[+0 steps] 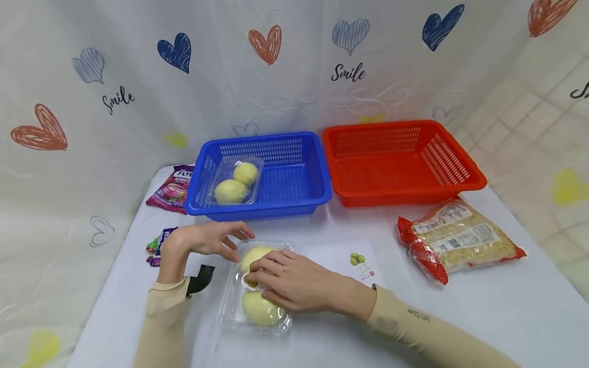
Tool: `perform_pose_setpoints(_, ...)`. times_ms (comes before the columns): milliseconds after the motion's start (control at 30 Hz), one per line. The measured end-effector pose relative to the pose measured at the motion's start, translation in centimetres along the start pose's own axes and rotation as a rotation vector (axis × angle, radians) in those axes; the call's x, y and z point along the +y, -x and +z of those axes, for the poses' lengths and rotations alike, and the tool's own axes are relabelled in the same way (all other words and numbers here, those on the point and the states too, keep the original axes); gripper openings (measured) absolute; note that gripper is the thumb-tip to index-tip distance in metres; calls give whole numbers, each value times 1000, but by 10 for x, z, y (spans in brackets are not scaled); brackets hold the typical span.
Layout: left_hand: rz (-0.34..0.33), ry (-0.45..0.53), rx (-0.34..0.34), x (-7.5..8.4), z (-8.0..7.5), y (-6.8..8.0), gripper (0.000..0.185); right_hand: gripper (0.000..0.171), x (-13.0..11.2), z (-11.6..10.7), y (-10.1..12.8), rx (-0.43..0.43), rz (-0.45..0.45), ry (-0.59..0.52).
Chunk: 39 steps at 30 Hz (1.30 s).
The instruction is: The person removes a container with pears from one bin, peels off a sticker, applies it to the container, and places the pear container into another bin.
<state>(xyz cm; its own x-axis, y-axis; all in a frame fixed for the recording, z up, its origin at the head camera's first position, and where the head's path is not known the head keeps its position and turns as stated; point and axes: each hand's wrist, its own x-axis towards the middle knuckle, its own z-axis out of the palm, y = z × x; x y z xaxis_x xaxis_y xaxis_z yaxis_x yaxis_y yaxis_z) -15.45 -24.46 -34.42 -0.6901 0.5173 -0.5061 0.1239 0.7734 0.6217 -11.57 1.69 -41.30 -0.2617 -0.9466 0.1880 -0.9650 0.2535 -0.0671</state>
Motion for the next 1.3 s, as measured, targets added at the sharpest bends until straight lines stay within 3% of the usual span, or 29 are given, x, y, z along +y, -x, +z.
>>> perform_pose_setpoints(233, -2, -4, -3, -3, 0, 0, 54, 36, 7, -8, -5, -15, -7, -96)
perform_pose_setpoints(433, -5, 0, -2, -3, -1, 0, 55, 27, 7, -10, -10, 25, -5, -65)
perform_pose_setpoints(700, 1, -5, -2, -6, -1, -2, 52, 29, 4, -13, -3, -21, -8, -108)
perform_pose_setpoints(767, 2, -8, 38, -6, -3, 0, 49, 28, 5, -15, -1, -17, -13, -144)
perform_pose_setpoints(867, 14, -32, 160, -4, -6, 6, 43, 23, 9, -19, 2, 16, 10, -199)
perform_pose_setpoints(967, -1, -62, 302, -6, -8, 17, 39, 24, 15, -22, 1, 61, 99, -199)
perform_pose_setpoints(1033, -26, -79, 373, -9, -8, 25, 37, 32, 19, -22, -4, 70, 204, -190)
perform_pose_setpoints(1200, -81, -132, 507, -11, -12, 28, 34, 66, 27, -18, -18, -44, 482, -307)
perform_pose_setpoints(1300, -105, -155, 565, -9, -16, 25, 34, 71, 34, -17, -23, -163, 583, -418)
